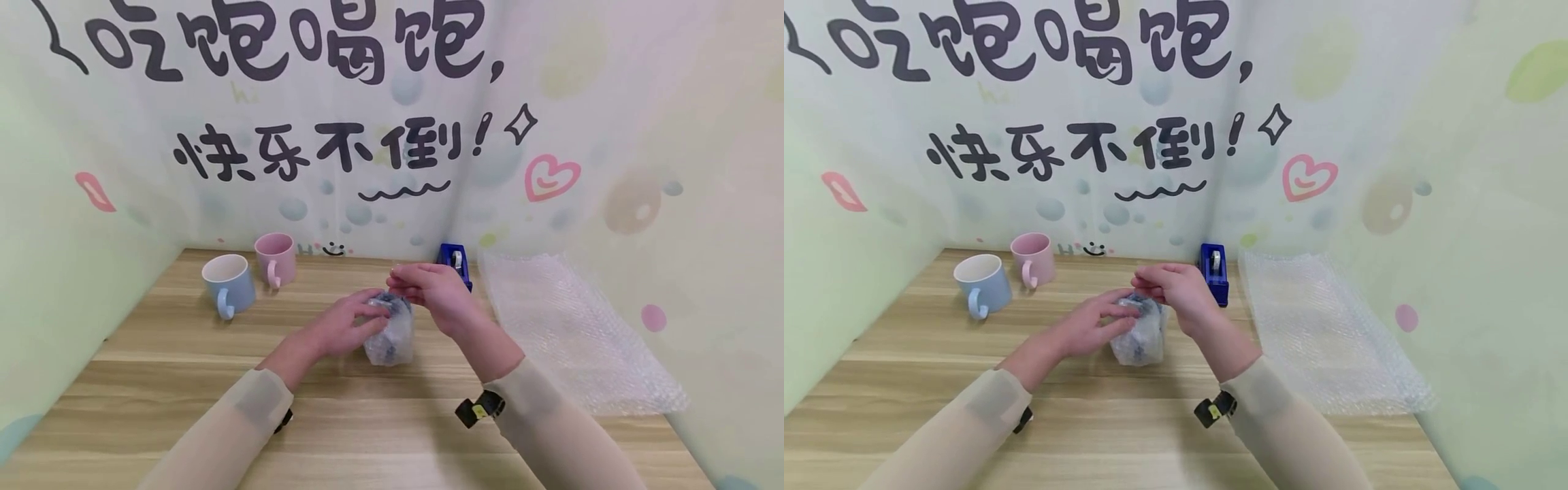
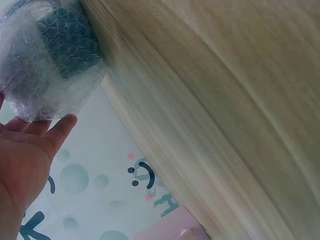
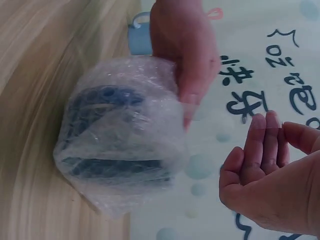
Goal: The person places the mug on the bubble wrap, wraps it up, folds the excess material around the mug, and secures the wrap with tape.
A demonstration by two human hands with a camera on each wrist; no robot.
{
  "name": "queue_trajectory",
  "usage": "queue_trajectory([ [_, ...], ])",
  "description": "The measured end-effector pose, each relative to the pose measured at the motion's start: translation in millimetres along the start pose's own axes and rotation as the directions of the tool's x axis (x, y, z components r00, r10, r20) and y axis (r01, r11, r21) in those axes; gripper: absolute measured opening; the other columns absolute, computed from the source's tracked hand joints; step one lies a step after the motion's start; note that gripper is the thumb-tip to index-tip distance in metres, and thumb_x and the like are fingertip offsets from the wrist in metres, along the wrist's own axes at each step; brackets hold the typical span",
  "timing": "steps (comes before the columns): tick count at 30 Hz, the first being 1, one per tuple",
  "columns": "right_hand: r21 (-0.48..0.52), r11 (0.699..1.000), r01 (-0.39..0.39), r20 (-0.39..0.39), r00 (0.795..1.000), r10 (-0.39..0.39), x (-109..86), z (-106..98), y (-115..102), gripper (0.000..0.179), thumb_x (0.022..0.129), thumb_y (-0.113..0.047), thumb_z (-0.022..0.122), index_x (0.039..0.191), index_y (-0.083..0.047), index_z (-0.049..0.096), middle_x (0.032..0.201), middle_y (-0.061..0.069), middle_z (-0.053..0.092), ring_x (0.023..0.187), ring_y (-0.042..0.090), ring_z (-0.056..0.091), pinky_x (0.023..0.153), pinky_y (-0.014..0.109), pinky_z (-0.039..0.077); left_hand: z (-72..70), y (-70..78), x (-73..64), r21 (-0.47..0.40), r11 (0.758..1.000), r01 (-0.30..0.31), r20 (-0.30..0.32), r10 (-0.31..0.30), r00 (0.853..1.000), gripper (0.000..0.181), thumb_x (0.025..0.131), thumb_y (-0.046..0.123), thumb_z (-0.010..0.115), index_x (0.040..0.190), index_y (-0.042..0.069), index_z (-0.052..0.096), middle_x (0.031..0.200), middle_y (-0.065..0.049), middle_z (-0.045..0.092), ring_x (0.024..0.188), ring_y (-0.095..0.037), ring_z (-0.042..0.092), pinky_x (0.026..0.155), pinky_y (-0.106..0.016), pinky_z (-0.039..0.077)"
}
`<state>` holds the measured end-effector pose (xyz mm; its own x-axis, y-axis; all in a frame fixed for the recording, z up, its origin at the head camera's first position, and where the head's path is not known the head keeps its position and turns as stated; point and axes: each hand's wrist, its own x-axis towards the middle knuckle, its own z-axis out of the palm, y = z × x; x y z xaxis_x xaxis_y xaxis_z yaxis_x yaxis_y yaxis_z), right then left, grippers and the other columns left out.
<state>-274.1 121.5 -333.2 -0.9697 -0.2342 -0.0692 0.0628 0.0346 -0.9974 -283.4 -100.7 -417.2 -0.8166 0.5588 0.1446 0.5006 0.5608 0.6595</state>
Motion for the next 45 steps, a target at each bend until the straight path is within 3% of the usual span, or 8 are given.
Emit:
queue_trajectory([
  [5,0.005,1.0,-0.024,-0.034,0.999,0.024,15.6,1,12,0.028,0.108,-0.023,0.069,0.119,0.001,0.079,0.096,-0.004,0.083,0.092,0.009,0.077,0.094,0.029,0.059,4.0,4.8,2.1,-0.012,1.0,0.027,-0.03,-0.027,0.999,0.045,0.113,0.041,0.052,0.137,0.013,0.078,0.173,-0.017,0.044,0.161,-0.043,0.041,0.133,-0.061,0.034],
  [11,-0.012,0.999,-0.029,-0.045,0.999,0.029,26.6,-1,19,0.035,0.109,-0.024,0.068,0.127,0.005,0.076,0.099,-0.002,0.083,0.094,0.01,0.077,0.103,0.036,0.057,10.3,12.1,8.9,0.013,0.998,0.064,-0.097,-0.062,0.993,0.044,0.105,0.049,0.069,0.121,0.012,0.086,0.166,-0.017,0.054,0.156,-0.04,0.05,0.13,-0.058,0.039],
  [14,-0.052,0.998,-0.028,-0.052,0.998,0.025,36.0,-2,23,0.037,0.11,-0.025,0.067,0.13,0.005,0.074,0.107,0.003,0.084,0.1,0.012,0.077,0.101,0.035,0.059,10.7,12.6,8.6,0.005,0.996,0.089,-0.104,-0.088,0.991,0.042,0.102,0.049,0.073,0.117,0.013,0.087,0.166,-0.017,0.055,0.156,-0.04,0.05,0.13,-0.059,0.039],
  [18,-0.144,0.989,-0.02,-0.057,0.998,0.012,48.7,-7,34,0.035,0.108,-0.028,0.07,0.129,0.001,0.076,0.12,0.009,0.081,0.116,0.025,0.074,0.111,0.046,0.056,11.9,10.9,7.6,-0.006,0.994,0.106,-0.103,-0.106,0.989,0.043,0.1,0.051,0.075,0.119,0.015,0.086,0.167,-0.016,0.054,0.157,-0.04,0.048,0.13,-0.061,0.039],
  [22,-0.244,0.97,-0.025,-0.068,0.998,0.009,57.3,-11,47,0.032,0.106,-0.033,0.074,0.124,-0.007,0.079,0.126,0.009,0.077,0.127,0.033,0.065,0.119,0.056,0.049,14.1,8.0,6.3,0.008,0.995,0.097,-0.103,-0.096,0.99,0.042,0.101,0.051,0.074,0.121,0.016,0.086,0.166,-0.015,0.055,0.156,-0.041,0.049,0.129,-0.062,0.04],
  [28,-0.318,0.946,-0.059,-0.1,0.995,0.028,64.7,-13,62,0.028,0.104,-0.04,0.075,0.12,-0.018,0.081,0.132,0.002,0.076,0.129,0.027,0.063,0.12,0.056,0.046,14.1,7.1,6.7,0.021,0.997,0.068,-0.119,-0.065,0.991,0.04,0.102,0.049,0.072,0.12,0.016,0.086,0.166,-0.015,0.056,0.155,-0.042,0.051,0.128,-0.062,0.041],
  [39,-0.342,0.938,-0.058,-0.081,0.996,0.031,67.2,-8,73,0.025,0.105,-0.029,0.074,0.117,-0.009,0.083,0.127,0.008,0.078,0.125,0.024,0.066,0.111,0.041,0.051,12.1,8.6,7.0,0.059,0.998,0.036,-0.127,-0.028,0.991,0.04,0.103,0.047,0.072,0.122,0.015,0.086,0.167,-0.022,0.052,0.153,-0.043,0.054,0.127,-0.056,0.044],
  [45,-0.465,0.884,-0.044,-0.138,0.99,-0.023,68.1,-7,71,0.042,0.102,-0.034,0.079,0.129,-0.004,0.068,0.131,0.015,0.071,0.123,0.03,0.064,0.105,0.044,0.054,12.6,8.2,6.9,0.061,0.998,0.026,-0.133,-0.017,0.991,0.039,0.103,0.046,0.072,0.122,0.015,0.086,0.166,-0.027,0.05,0.152,-0.045,0.054,0.126,-0.057,0.045],
])
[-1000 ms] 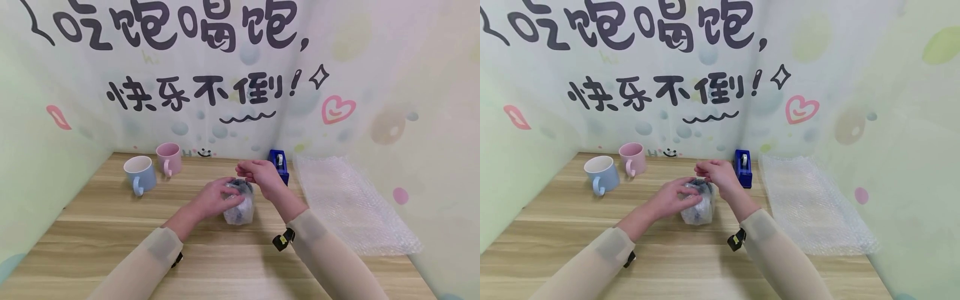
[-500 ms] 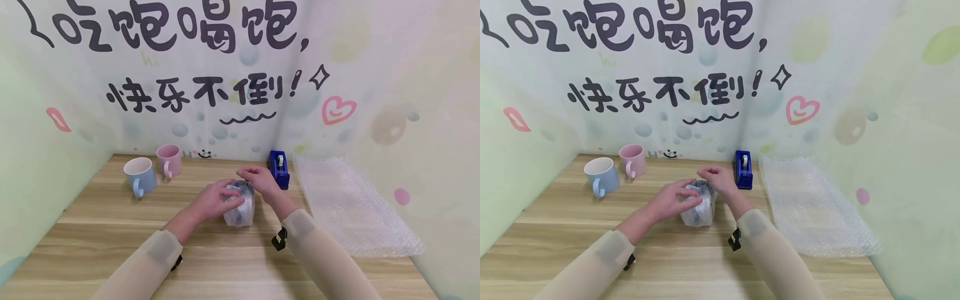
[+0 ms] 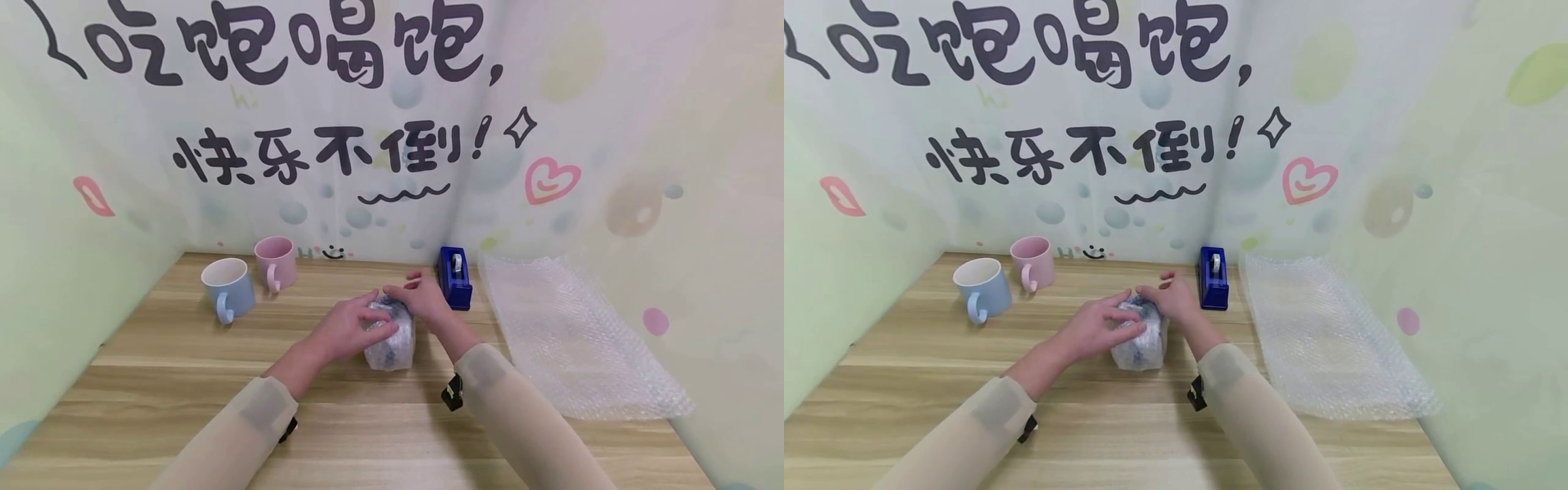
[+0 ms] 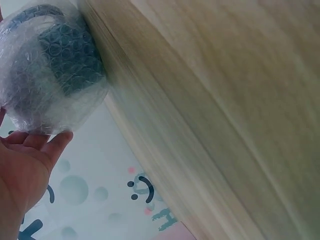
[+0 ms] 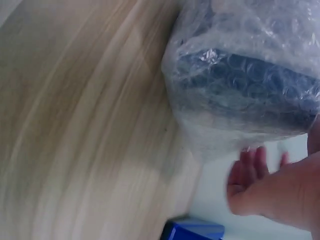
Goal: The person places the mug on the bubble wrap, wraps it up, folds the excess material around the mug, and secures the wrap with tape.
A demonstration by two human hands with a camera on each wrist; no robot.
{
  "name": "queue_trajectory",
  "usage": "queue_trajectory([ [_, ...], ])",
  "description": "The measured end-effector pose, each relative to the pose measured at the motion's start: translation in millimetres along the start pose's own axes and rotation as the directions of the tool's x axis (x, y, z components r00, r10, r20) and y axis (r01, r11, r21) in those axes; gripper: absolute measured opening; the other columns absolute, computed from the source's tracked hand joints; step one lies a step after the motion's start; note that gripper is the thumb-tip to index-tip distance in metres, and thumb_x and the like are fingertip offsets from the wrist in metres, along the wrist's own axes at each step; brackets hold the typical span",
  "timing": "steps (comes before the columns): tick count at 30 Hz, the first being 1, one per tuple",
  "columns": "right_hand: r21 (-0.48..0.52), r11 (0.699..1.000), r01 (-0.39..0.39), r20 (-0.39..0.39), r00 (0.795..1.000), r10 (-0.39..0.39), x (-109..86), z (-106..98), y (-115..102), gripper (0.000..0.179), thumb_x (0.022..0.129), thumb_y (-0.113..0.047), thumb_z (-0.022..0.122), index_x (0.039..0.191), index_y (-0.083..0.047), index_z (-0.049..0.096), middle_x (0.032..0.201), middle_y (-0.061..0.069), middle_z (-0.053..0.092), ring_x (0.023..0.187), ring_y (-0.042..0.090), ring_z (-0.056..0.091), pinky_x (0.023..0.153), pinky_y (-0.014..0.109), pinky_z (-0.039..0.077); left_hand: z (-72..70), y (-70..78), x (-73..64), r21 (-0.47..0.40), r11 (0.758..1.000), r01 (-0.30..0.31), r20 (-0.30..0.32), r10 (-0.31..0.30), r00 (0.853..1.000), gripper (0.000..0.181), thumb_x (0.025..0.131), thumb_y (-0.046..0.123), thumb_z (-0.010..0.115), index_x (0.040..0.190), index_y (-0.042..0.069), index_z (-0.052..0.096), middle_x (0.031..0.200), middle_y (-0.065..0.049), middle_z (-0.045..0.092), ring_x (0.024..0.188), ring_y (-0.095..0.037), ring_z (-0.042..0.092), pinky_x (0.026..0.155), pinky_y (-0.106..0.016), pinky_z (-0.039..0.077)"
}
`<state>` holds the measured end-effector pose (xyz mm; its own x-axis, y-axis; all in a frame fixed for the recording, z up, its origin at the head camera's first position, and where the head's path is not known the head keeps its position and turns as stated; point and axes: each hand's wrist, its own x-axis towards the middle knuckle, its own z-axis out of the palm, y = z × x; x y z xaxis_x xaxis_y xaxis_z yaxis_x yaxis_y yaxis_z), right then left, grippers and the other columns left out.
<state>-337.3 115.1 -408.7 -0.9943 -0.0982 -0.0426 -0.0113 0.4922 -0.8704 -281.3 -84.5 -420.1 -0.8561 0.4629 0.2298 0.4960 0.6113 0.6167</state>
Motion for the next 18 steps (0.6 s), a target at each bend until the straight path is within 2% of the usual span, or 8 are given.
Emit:
queue_trajectory([
  [3,-0.106,0.99,0.09,-0.002,0.996,-0.091,0.8,-2,-2,0.036,0.102,-0.032,0.079,0.126,-0.006,0.073,0.127,0.013,0.073,0.118,0.029,0.064,0.102,0.044,0.054,0.5,-0.9,0.2,-0.007,1.0,-0.003,-0.003,0.003,1.0,0.037,0.103,0.045,0.073,0.121,0.015,0.086,0.166,-0.026,0.05,0.152,-0.044,0.054,0.126,-0.057,0.045],
  [5,-0.182,0.971,0.152,0.048,0.988,-0.146,2.1,-4,-1,0.026,0.105,-0.032,0.075,0.119,-0.011,0.081,0.124,0.008,0.078,0.116,0.024,0.067,0.101,0.04,0.055,1.3,-1.4,0.1,-0.013,1.0,-0.001,-0.002,0.001,1.0,0.037,0.103,0.045,0.073,0.12,0.015,0.086,0.166,-0.025,0.05,0.152,-0.043,0.054,0.126,-0.057,0.045],
  [8,-0.24,0.954,0.177,0.12,0.981,-0.152,2.1,-7,2,0.029,0.11,-0.037,0.068,0.119,-0.015,0.085,0.121,0.002,0.082,0.107,0.017,0.068,0.093,0.033,0.056,2.7,-1.9,-0.2,-0.03,1.0,0.009,-0.005,-0.009,1.0,0.037,0.103,0.044,0.074,0.12,0.014,0.086,0.167,-0.023,0.051,0.153,-0.042,0.054,0.127,-0.056,0.045],
  [10,-0.232,0.957,0.172,0.159,0.978,-0.137,1.6,-9,5,0.033,0.111,-0.04,0.065,0.12,-0.015,0.085,0.119,0.001,0.082,0.103,0.014,0.067,0.087,0.029,0.055,3.5,-1.9,-0.5,-0.044,0.999,0.019,-0.008,-0.019,1.0,0.036,0.103,0.043,0.075,0.119,0.014,0.086,0.167,-0.023,0.051,0.153,-0.043,0.053,0.127,-0.057,0.044],
  [13,-0.186,0.969,0.165,0.187,0.974,-0.129,0.7,-11,9,0.032,0.109,-0.04,0.068,0.12,-0.016,0.085,0.12,0.001,0.082,0.103,0.015,0.067,0.087,0.029,0.054,4.6,-1.3,-0.6,-0.075,0.996,0.043,-0.017,-0.044,0.999,0.03,0.102,0.043,0.076,0.113,0.016,0.086,0.167,-0.022,0.051,0.154,-0.044,0.052,0.127,-0.058,0.043],
  [16,-0.165,0.971,0.173,0.189,0.972,-0.141,0.6,-10,11,0.03,0.108,-0.038,0.071,0.121,-0.015,0.085,0.122,0.003,0.083,0.112,0.016,0.07,0.096,0.034,0.058,5.4,-0.1,0.1,-0.102,0.993,0.052,-0.025,-0.055,0.998,0.023,0.102,0.041,0.077,0.106,0.018,0.081,0.167,-0.022,0.052,0.156,-0.043,0.049,0.128,-0.059,0.042],
  [18,-0.169,0.97,0.173,0.178,0.974,-0.143,0.5,-9,11,0.03,0.108,-0.037,0.07,0.122,-0.015,0.084,0.124,0.004,0.082,0.116,0.019,0.071,0.101,0.038,0.059,6.0,0.5,0.6,-0.112,0.992,0.053,-0.028,-0.057,0.998,0.024,0.103,0.041,0.076,0.11,0.018,0.074,0.164,-0.021,0.055,0.155,-0.041,0.051,0.128,-0.058,0.042],
])
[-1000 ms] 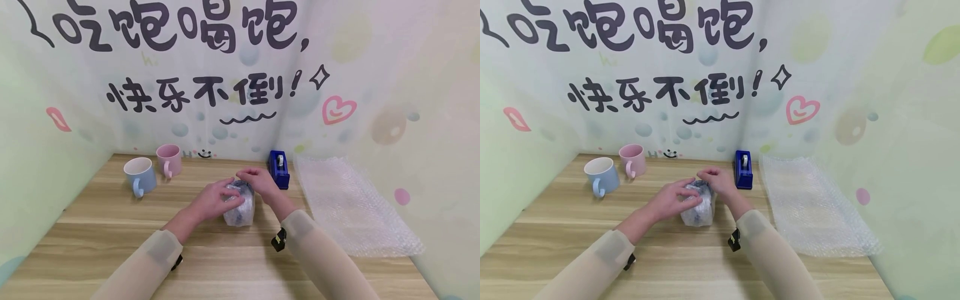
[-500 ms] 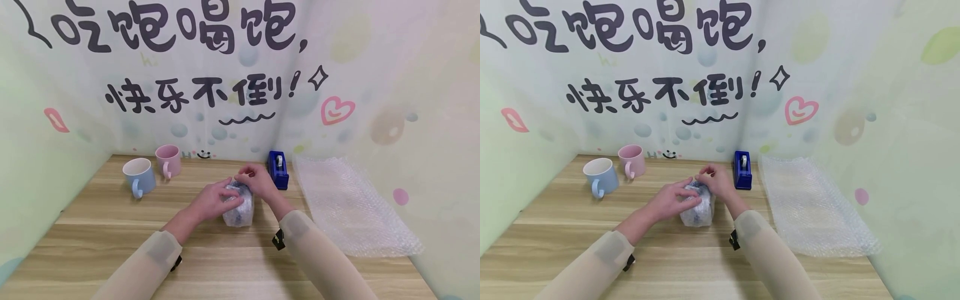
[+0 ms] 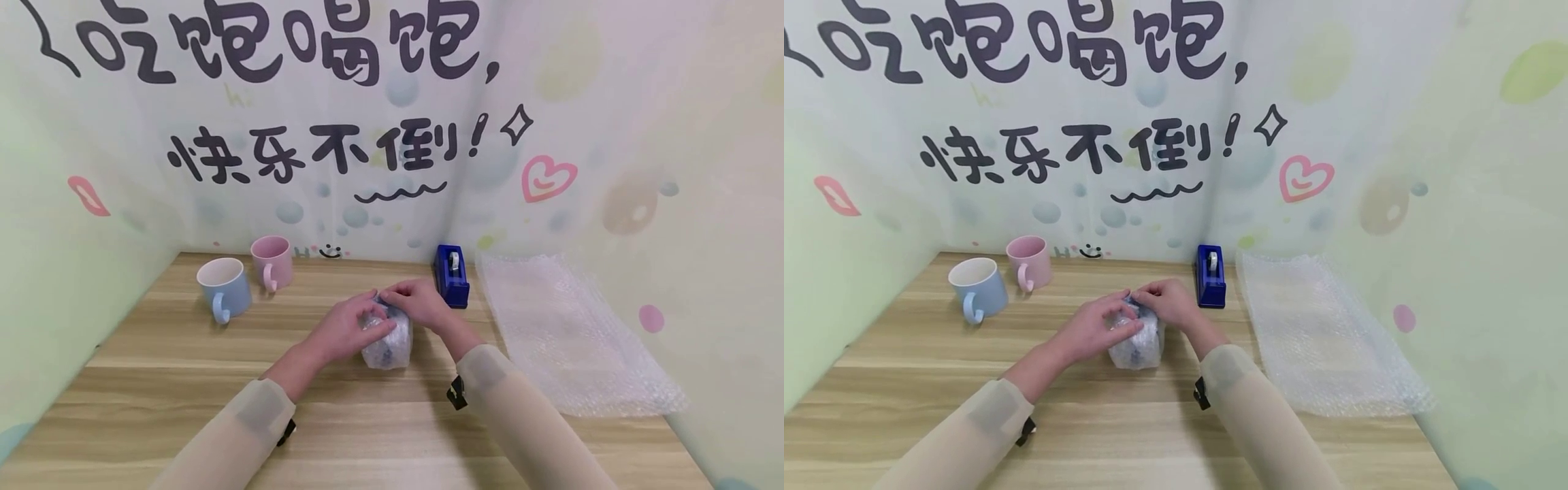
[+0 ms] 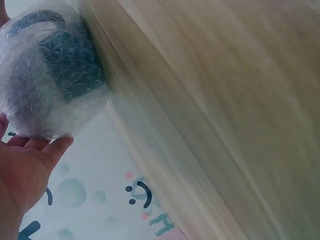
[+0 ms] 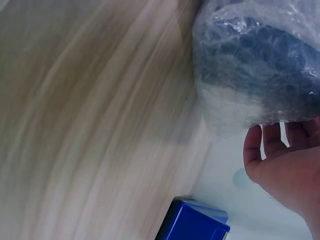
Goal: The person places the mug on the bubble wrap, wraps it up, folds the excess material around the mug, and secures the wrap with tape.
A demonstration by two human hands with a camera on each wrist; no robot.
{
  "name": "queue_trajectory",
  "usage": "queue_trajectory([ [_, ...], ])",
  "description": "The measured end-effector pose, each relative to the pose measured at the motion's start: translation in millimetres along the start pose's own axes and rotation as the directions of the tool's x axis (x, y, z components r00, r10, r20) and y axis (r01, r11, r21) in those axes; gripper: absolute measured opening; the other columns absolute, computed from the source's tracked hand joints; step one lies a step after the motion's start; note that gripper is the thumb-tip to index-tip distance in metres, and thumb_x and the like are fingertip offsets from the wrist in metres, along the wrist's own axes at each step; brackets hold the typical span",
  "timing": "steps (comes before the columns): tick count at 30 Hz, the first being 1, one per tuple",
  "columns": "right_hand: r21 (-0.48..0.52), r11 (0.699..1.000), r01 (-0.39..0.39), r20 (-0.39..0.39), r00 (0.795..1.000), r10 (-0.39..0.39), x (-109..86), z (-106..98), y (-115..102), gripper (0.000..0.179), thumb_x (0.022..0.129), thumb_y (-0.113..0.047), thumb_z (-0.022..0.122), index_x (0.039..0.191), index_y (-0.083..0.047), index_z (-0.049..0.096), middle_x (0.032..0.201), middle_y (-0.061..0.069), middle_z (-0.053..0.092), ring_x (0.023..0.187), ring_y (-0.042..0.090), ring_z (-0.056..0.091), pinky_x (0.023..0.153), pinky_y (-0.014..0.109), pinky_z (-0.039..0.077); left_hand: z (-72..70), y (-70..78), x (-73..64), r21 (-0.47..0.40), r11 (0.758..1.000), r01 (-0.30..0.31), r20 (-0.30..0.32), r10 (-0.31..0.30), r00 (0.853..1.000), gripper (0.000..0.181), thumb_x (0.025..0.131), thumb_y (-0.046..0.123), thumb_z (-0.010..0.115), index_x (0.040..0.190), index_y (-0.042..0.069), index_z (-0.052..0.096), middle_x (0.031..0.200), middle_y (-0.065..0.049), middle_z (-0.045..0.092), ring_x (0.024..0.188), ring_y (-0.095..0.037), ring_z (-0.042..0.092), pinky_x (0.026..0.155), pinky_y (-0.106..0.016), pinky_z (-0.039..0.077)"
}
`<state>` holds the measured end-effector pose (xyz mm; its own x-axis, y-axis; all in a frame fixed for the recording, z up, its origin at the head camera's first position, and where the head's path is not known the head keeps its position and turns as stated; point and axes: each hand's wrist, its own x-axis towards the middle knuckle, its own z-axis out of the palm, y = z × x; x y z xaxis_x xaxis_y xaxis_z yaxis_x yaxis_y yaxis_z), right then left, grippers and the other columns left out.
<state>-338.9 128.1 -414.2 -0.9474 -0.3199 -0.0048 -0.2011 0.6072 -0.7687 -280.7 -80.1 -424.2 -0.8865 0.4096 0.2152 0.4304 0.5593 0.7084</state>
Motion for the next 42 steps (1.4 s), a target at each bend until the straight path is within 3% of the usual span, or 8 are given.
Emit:
queue_trajectory([
  [5,0.011,1.0,-0.029,-0.038,0.999,0.029,-1.2,2,1,0.035,0.111,-0.039,0.064,0.118,-0.012,0.085,0.122,0.005,0.082,0.113,0.018,0.069,0.099,0.037,0.059,-0.4,-0.5,-1.4,0.004,1.0,-0.013,0.0,0.013,1.0,0.037,0.105,0.042,0.074,0.131,0.016,0.071,0.163,-0.022,0.056,0.153,-0.042,0.053,0.127,-0.061,0.042],
  [11,0.037,0.996,-0.08,-0.207,0.975,0.086,-13.2,-1,-1,0.042,0.113,-0.043,0.057,0.128,-0.011,0.08,0.129,0.009,0.079,0.119,0.024,0.07,0.104,0.045,0.058,1.8,1.6,-1.2,0.012,1.0,0.007,0.022,-0.008,1.0,0.022,0.105,0.042,0.072,0.112,0.022,0.079,0.167,-0.02,0.052,0.156,-0.045,0.048,0.128,-0.064,0.041],
  [14,0.031,0.997,-0.076,-0.278,0.957,0.081,-31.2,-9,-11,0.034,0.111,-0.038,0.059,0.119,-0.01,0.076,0.108,0.009,0.078,0.094,0.021,0.071,0.082,0.037,0.059,0.5,4.9,1.1,-0.009,0.999,0.042,0.041,-0.042,0.998,0.027,0.104,0.043,0.074,0.119,0.021,0.072,0.157,-0.014,0.06,0.148,-0.039,0.055,0.124,-0.062,0.046],
  [18,0.102,0.992,-0.077,-0.053,0.995,0.082,-70.7,-16,-34,0.035,0.111,-0.035,0.061,0.098,-0.004,0.071,0.078,0.007,0.072,0.062,0.017,0.066,0.054,0.029,0.054,-4.5,4.3,5.0,-0.062,0.995,0.073,0.042,-0.071,0.997,0.048,0.102,0.045,0.077,0.137,0.017,0.06,0.145,-0.012,0.065,0.138,-0.033,0.061,0.12,-0.058,0.05],
  [21,0.126,0.985,-0.119,0.183,0.978,0.095,-93.4,-11,-43,0.043,0.111,-0.039,0.062,0.093,-0.001,0.072,0.078,0.01,0.074,0.065,0.02,0.072,0.054,0.033,0.06,-9.7,1.4,7.1,-0.12,0.987,0.104,0.041,-0.1,0.994,0.053,0.107,0.043,0.069,0.149,0.015,0.055,0.151,-0.014,0.064,0.142,-0.036,0.06,0.122,-0.059,0.047],
  [25,0.031,0.994,-0.107,0.166,0.981,0.1,-102.5,0,-42,0.043,0.111,-0.044,0.062,0.093,-0.006,0.072,0.085,0.009,0.076,0.075,0.023,0.074,0.063,0.034,0.064,-16.2,-2.9,7.9,-0.175,0.979,0.107,0.058,-0.098,0.993,0.054,0.114,0.031,0.053,0.166,0.017,0.047,0.155,-0.02,0.061,0.138,-0.04,0.062,0.118,-0.061,0.05],
  [33,-0.052,0.984,-0.17,-0.001,0.985,0.17,-97.0,-3,-22,0.031,0.11,-0.037,0.067,0.095,-0.009,0.064,0.083,0.009,0.07,0.068,0.019,0.063,0.058,0.03,0.053,-19.8,-5.0,-0.6,0.142,0.99,-0.01,0.13,-0.009,0.992,0.052,0.117,0.035,0.046,0.166,0.021,0.05,0.132,-0.014,0.049,0.108,-0.028,0.06,0.098,-0.047,0.053],
  [42,0.0,0.984,-0.179,-0.032,0.983,0.179,-87.7,-10,-12,0.023,0.109,-0.03,0.067,0.103,-0.009,0.061,0.092,0.011,0.07,0.083,0.029,0.073,0.064,0.035,0.063,-22.0,0.3,-5.3,0.217,0.976,-0.012,0.132,-0.017,0.991,0.052,0.112,0.04,0.051,0.155,0.014,0.063,0.135,-0.012,0.044,0.103,-0.025,0.059,0.093,-0.043,0.053],
])
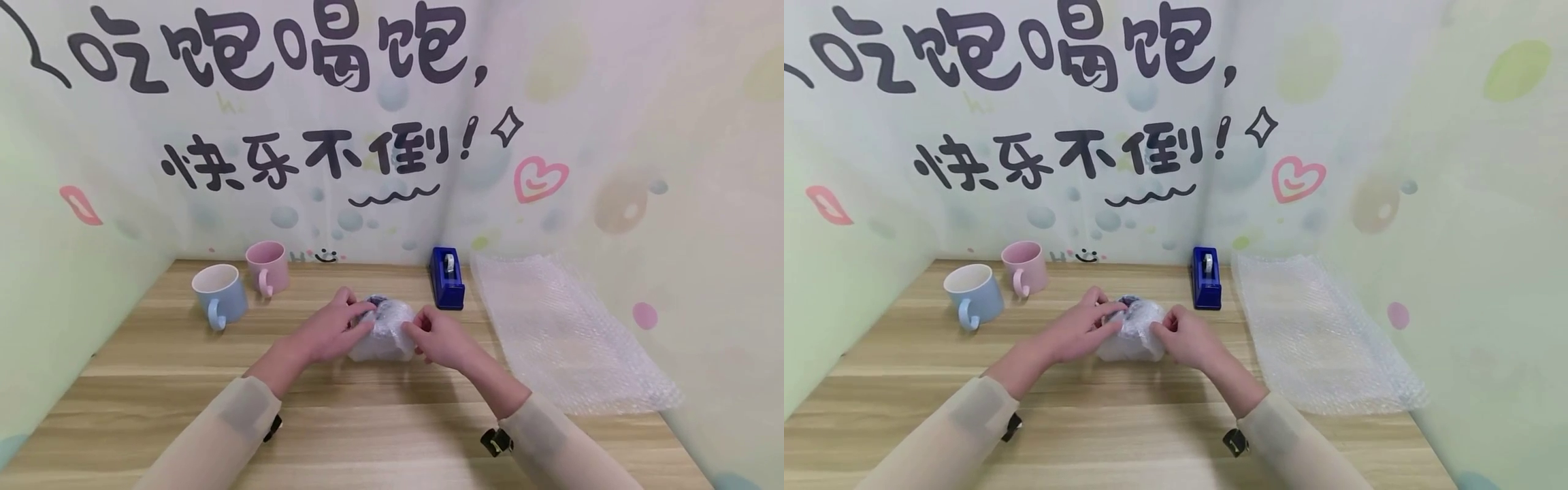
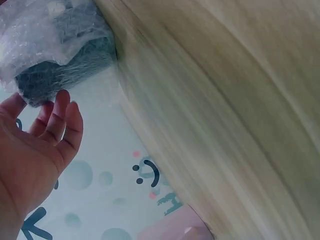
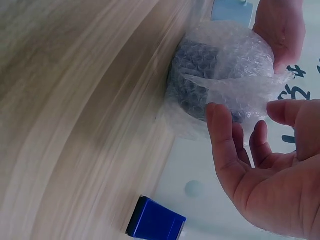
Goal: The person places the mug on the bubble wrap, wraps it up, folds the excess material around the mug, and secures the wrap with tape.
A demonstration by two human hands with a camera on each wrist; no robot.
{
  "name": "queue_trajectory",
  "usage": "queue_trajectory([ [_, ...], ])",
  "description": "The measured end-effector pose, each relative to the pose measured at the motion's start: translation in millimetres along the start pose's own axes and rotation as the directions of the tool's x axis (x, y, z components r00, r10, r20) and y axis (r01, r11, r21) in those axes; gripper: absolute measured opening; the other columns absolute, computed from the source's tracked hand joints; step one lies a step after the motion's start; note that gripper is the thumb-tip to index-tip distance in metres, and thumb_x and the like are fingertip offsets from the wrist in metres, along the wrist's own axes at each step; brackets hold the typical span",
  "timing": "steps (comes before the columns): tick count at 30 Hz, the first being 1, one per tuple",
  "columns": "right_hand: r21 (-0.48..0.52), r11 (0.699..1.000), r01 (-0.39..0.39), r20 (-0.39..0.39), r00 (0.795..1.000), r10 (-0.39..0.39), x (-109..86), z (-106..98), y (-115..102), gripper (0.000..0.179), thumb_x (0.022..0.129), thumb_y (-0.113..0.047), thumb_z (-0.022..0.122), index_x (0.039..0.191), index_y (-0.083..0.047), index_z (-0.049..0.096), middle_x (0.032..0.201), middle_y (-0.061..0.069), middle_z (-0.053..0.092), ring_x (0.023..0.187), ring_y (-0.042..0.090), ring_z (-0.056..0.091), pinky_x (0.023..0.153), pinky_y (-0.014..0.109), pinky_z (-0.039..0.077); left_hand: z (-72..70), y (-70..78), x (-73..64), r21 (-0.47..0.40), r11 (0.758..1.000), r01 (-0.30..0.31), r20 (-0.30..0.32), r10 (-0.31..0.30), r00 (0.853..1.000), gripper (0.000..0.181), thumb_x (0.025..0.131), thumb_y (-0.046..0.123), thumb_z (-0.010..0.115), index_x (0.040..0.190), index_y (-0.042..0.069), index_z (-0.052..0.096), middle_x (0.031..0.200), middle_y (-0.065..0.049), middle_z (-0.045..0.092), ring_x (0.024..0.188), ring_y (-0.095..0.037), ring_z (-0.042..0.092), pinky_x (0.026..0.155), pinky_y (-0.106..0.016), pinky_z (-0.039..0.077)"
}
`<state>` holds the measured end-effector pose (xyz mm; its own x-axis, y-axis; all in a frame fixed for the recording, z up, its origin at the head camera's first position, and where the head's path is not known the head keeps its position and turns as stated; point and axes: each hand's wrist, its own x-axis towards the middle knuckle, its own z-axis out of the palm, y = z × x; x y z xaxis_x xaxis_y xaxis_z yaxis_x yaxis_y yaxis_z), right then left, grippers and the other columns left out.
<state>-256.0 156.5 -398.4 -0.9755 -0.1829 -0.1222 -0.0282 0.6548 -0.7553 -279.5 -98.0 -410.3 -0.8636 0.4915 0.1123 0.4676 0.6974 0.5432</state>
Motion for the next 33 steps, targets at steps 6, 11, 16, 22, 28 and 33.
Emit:
queue_trajectory([
  [6,-0.011,1.0,0.002,-0.02,1.0,-0.002,0.2,-2,2,0.024,0.109,-0.032,0.068,0.102,-0.01,0.061,0.089,0.007,0.068,0.082,0.029,0.073,0.062,0.031,0.06,3.6,6.1,11.2,-0.029,1.0,-0.009,-0.085,0.007,0.996,0.04,0.115,0.036,0.046,0.129,0.012,0.074,0.143,-0.016,0.045,0.131,-0.035,0.048,0.109,-0.053,0.048],
  [11,-0.037,0.999,0.006,-0.03,1.0,-0.007,0.8,-1,4,0.025,0.109,-0.033,0.068,0.1,-0.011,0.06,0.085,0.006,0.068,0.072,0.02,0.068,0.06,0.03,0.057,11.1,13.1,27.1,-0.216,0.97,0.11,-0.077,-0.13,0.989,0.037,0.113,0.036,0.051,0.116,0.01,0.077,0.139,-0.018,0.045,0.138,-0.04,0.036,0.112,-0.057,0.042],
  [16,-0.029,1.0,-0.007,-0.032,0.999,0.006,2.6,0,3,0.025,0.109,-0.034,0.068,0.101,-0.012,0.06,0.087,0.006,0.069,0.071,0.019,0.066,0.06,0.03,0.056,14.3,15.7,32.9,-0.311,0.936,0.163,-0.063,-0.191,0.98,0.03,0.108,0.032,0.059,0.099,0.01,0.077,0.14,-0.018,0.047,0.138,-0.038,0.038,0.112,-0.057,0.042],
  [22,-0.016,1.0,-0.007,-0.043,0.999,0.006,4.4,-1,4,0.025,0.109,-0.034,0.069,0.102,-0.011,0.062,0.088,0.006,0.069,0.071,0.02,0.067,0.061,0.031,0.059,15.7,12.2,26.4,-0.465,0.872,0.153,-0.17,-0.258,0.951,0.027,0.108,0.024,0.062,0.109,0.004,0.081,0.134,-0.019,0.064,0.127,-0.034,0.06,0.111,-0.052,0.05],
  [28,-0.006,1.0,-0.013,-0.049,0.999,0.013,5.4,-1,7,0.028,0.109,-0.036,0.068,0.102,-0.01,0.062,0.087,0.008,0.07,0.074,0.023,0.07,0.063,0.032,0.061,11.8,-1.0,10.6,-0.481,0.874,0.064,-0.296,-0.23,0.927,0.027,0.109,0.016,0.065,0.132,0.005,0.073,0.138,-0.022,0.066,0.127,-0.039,0.068,0.105,-0.051,0.061],
  [33,0.021,1.0,-0.012,-0.051,0.999,0.013,0.0,-1,5,0.028,0.109,-0.036,0.069,0.103,-0.01,0.061,0.089,0.014,0.073,0.072,0.024,0.071,0.065,0.035,0.063,13.6,6.8,-7.9,-0.446,0.886,0.127,-0.262,-0.265,0.928,0.029,0.109,0.027,0.068,0.13,0.008,0.074,0.136,-0.017,0.069,0.122,-0.031,0.072,0.105,-0.048,0.063],
])
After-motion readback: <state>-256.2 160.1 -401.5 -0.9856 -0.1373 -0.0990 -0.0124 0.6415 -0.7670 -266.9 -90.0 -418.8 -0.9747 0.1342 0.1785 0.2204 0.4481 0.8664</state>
